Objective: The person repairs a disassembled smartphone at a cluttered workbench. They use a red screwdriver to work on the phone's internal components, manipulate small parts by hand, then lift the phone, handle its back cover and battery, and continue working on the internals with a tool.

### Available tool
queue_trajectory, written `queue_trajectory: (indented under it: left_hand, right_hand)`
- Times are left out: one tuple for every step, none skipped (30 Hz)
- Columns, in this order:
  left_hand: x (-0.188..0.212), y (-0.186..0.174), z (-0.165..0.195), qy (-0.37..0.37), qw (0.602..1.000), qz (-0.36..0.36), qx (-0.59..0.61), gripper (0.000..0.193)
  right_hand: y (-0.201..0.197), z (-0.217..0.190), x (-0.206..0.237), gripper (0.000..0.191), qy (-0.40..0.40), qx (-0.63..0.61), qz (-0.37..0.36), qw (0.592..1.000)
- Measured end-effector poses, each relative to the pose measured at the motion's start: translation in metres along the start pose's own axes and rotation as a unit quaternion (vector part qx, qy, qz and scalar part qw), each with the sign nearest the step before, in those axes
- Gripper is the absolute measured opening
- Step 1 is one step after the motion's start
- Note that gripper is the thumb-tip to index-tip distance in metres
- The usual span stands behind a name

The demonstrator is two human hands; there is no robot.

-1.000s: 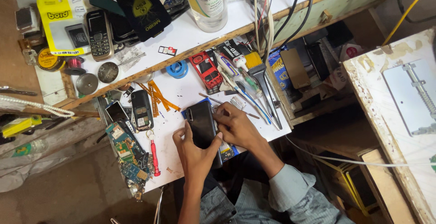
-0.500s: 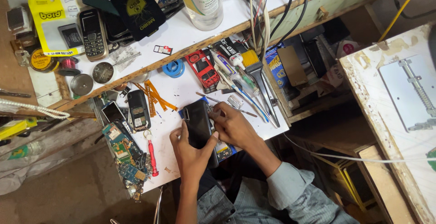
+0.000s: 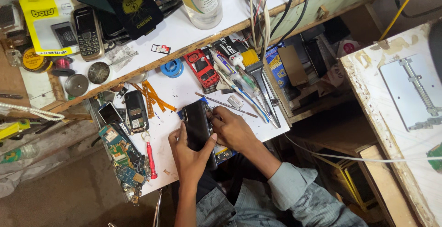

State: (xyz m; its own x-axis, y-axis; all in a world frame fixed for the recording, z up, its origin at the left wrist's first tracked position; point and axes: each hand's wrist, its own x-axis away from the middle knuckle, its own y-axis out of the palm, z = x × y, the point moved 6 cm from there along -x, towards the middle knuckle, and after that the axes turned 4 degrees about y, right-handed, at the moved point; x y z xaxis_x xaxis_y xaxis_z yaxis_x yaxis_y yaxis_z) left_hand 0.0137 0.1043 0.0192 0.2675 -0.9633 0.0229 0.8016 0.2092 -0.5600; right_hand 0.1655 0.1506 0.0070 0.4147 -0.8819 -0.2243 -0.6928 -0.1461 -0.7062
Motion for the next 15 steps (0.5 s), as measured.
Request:
queue_trajectory:
  left_hand:
    - [-0.0002,-0.0001,-0.0004,0.000,1.000,0.000,0.002,0.096]
    - [-0.0002,-0.0001,-0.0006,0.000,1.000,0.000,0.004,0.096]
    - [0.0008,0.0002,-0.0010,-0.002,1.000,-0.001,0.006,0.097]
    - [0.0010,0.0003,-0.0014,-0.002,1.000,-0.002,0.005,0.097]
    - [0.0007,0.0003,-0.0017,-0.001,1.000,-0.003,0.004,0.097]
    - [0.0012,0.0005,-0.0021,-0.001,1.000,-0.003,0.003,0.097]
    - [0.0011,0.0006,-0.0021,0.003,1.000,-0.002,0.006,0.096]
    - [0.0008,0.0009,-0.0020,0.007,1.000,-0.001,0.008,0.096]
    - [0.0007,0.0008,-0.0022,0.011,1.000,-0.001,0.010,0.096]
    - [0.0010,0.0010,-0.0028,0.010,1.000,0.000,0.010,0.095]
    - [0.0010,0.0013,-0.0034,0.010,1.000,0.001,0.009,0.095]
    - [0.0014,0.0015,-0.0042,0.010,1.000,0.001,0.008,0.095]
    - [0.0018,0.0015,-0.0045,0.013,1.000,0.003,0.009,0.095]
    - [0.0018,0.0016,-0.0046,0.018,1.000,0.004,0.009,0.095]
    - [0.0011,0.0017,-0.0046,0.023,1.000,0.005,0.010,0.095]
  right_hand:
    - [0.0004,-0.0012,-0.0004,0.047,-0.005,0.009,0.005,1.000]
    - [0.0003,-0.0021,-0.0004,0.044,-0.009,0.019,0.010,1.000]
    - [-0.0001,-0.0036,0.0001,0.042,-0.018,0.022,0.015,0.999]
    - [-0.0005,-0.0051,0.0003,0.040,-0.028,0.026,0.022,0.999]
    - [-0.0011,-0.0065,0.0001,0.038,-0.038,0.030,0.028,0.998]
    - [-0.0011,-0.0068,0.0004,0.039,-0.040,0.028,0.024,0.999]
    - [-0.0012,-0.0070,0.0004,0.040,-0.042,0.027,0.021,0.999]
    - [-0.0014,-0.0072,0.0001,0.041,-0.044,0.025,0.017,0.999]
    - [-0.0020,-0.0066,-0.0003,0.043,-0.039,0.022,0.018,0.999]
    - [-0.0026,-0.0061,-0.0004,0.045,-0.035,0.019,0.018,0.999]
    - [-0.0031,-0.0055,-0.0008,0.047,-0.031,0.015,0.019,0.999]
    - [-0.0034,-0.0039,-0.0005,0.049,-0.020,-0.002,0.012,1.000]
    - [-0.0036,-0.0021,-0.0003,0.052,-0.010,-0.019,0.006,1.000]
    - [-0.0036,-0.0002,-0.0005,0.055,0.000,-0.035,0.001,0.999]
    - [-0.0048,0.0008,-0.0010,0.054,0.003,-0.043,0.009,0.999]
